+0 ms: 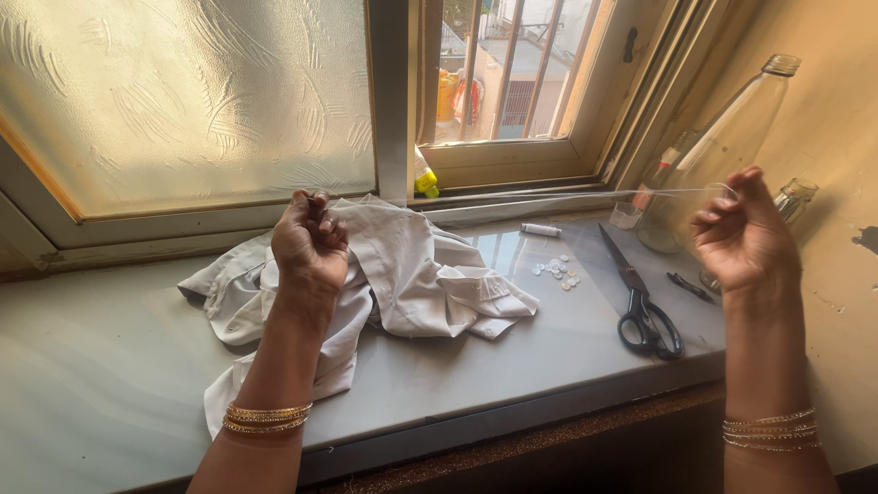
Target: The person sews a button onto a white shirt using a needle and thread. They repeatedly pass the needle through the fabric and button, pull the thread taut, and trim the thread with scissors.
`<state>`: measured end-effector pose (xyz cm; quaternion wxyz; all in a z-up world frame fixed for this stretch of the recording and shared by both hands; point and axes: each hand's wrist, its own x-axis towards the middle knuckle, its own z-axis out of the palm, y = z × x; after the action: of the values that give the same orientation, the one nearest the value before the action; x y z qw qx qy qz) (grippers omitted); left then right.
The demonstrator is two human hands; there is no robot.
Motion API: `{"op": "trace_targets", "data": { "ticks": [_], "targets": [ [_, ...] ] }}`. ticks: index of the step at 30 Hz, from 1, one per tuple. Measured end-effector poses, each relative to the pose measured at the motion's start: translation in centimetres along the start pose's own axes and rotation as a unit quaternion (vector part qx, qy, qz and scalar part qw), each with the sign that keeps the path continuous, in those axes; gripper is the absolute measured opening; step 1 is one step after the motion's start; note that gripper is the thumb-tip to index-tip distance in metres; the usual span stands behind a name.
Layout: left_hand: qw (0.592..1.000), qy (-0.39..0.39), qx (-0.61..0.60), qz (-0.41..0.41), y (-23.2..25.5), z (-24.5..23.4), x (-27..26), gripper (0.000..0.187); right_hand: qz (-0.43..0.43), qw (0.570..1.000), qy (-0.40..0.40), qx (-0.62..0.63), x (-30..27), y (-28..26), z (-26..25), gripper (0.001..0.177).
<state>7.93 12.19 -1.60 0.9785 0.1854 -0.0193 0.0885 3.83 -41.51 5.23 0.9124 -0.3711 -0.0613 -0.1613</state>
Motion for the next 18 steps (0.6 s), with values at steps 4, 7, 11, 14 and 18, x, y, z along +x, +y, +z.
{"op": "trace_targets", "data": {
  "ticks": [4, 7, 11, 14, 18],
  "targets": [
    [0.994, -0.084, 0.07, 0.015, 0.1, 2.3, -1.9, 0.011, 0.014, 0.993, -0.052, 0.107, 0.2, -1.4, -2.3, 0.005],
    [0.851, -0.361, 0.326, 0.2, -0.9, 4.7, -5.2, 0.009, 0.02, 0.983, -0.085, 0.164, 0.6, -2.6, -3.7, 0.013],
    [0.715, -0.527, 0.421, -0.185, -1.5, 6.4, -7.0, 0.026, -0.045, 0.973, -0.074, 0.214, 1.3, -4.1, -4.5, 0.016],
    [0.766, -0.331, 0.533, -0.138, -2.4, 6.2, -6.1, 0.027, -0.127, 0.967, -0.014, 0.221, 1.9, -4.2, -4.0, 0.012],
    [0.615, -0.286, 0.735, -0.006, -3.7, 4.7, -5.4, 0.032, -0.249, 0.967, -0.02, 0.055, 1.4, -0.9, -1.3, 0.019]
  ]
}}
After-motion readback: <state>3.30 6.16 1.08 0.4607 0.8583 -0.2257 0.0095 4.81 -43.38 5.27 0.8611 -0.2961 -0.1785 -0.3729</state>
